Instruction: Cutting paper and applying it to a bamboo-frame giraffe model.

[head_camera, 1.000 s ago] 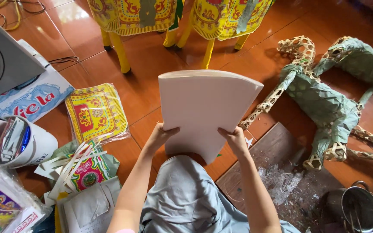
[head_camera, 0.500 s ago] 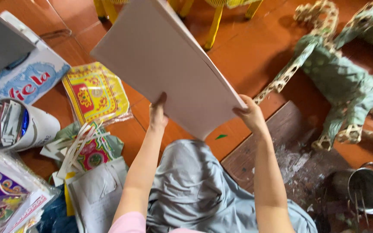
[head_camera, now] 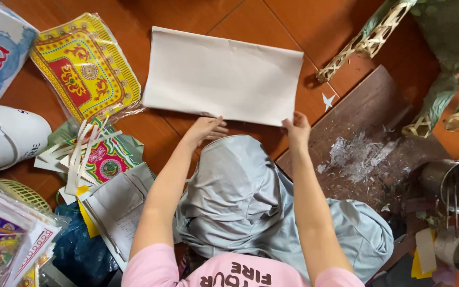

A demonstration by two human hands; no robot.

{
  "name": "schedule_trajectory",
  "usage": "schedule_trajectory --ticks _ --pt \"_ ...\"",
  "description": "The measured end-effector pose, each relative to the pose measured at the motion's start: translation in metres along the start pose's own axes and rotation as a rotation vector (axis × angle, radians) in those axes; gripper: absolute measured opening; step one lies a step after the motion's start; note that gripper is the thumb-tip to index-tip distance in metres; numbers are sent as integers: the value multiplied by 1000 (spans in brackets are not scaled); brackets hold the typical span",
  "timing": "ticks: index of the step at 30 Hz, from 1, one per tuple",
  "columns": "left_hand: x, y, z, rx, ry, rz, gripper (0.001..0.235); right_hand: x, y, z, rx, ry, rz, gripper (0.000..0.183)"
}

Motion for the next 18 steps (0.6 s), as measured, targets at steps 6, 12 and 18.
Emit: schedule_trajectory --ticks 6,12,18 --pt "-52 -100 -42 1256 635 253 23 -4 -30 18 121 10 -244 25" --pt "-55 -129 -42 1344 719 225 29 -30 -16 18 146 -461 -747 22" --pt "-24 -129 -60 1305 775 60 13 -42 -2 24 127 -151 -662 11"
Point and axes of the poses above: each hand's wrist, its own z-axis towards the middle knuckle, its own y-axis out of the palm, x = y × z, the point moved 3 cm from there along z, towards the middle knuckle, and after that the axes turned 13 degrees about -y, right-handed, at the moved point
